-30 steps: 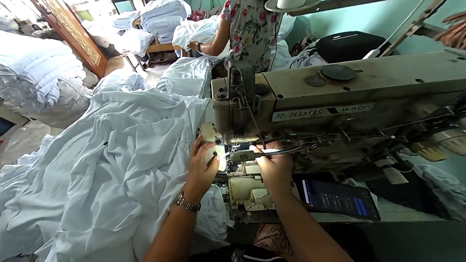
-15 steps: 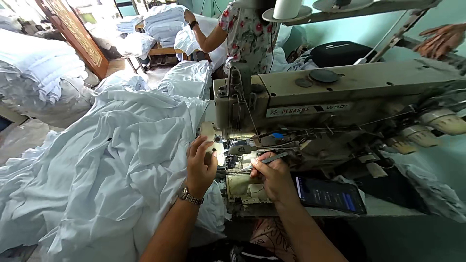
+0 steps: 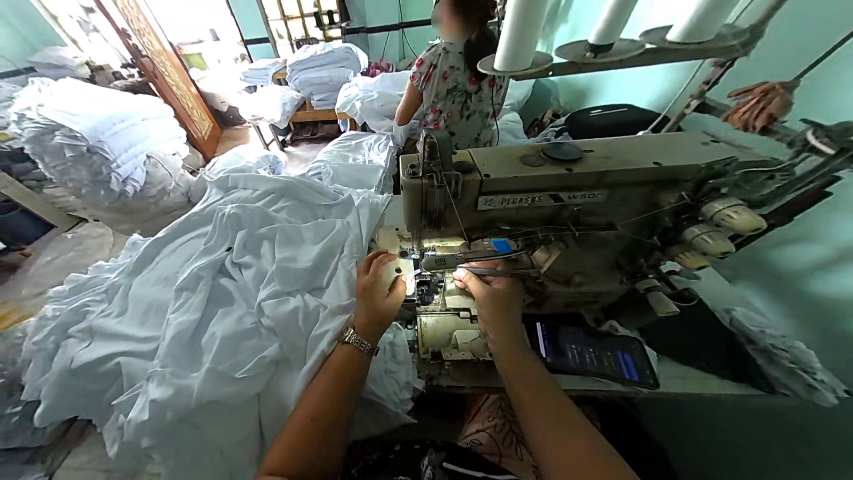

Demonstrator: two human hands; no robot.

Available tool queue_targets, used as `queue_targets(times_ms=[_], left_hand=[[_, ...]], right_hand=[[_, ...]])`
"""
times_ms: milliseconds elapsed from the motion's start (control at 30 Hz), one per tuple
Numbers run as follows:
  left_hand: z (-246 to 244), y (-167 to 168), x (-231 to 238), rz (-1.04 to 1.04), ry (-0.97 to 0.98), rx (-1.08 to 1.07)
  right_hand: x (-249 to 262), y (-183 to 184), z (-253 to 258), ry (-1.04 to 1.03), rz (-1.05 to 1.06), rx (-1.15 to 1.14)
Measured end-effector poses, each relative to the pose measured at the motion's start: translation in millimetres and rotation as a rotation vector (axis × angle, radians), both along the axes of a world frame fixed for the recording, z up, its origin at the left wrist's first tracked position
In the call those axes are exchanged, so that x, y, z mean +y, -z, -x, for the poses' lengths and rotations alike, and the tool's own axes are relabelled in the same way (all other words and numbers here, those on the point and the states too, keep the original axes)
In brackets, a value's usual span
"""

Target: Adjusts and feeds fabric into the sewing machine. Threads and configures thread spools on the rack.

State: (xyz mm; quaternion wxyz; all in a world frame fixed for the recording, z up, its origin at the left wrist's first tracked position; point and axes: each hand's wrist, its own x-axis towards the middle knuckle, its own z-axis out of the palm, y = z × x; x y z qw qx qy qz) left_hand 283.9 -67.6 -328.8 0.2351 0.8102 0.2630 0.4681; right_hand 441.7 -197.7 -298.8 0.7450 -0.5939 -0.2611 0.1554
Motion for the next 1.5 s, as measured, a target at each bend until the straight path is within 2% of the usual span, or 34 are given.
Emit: queue_targets(times_ms=[467,700,1000,1500], left_hand=[[0,1,1,-0.004,0.020,0.009],[-1,0,1,-0.008,0.020,0.005],[0,0,0,-0.003,0.022,0.007],[-1,0,1,-0.018,0.029,0.002]], right_hand=[[4,8,4,0.011,-0.070,0.038],[-13,6,7,-0.087,-0.052,0.264],[2,12,5,0.005,-0.096,0.010],[2,9,3,0.030,-0.055,-0.036]])
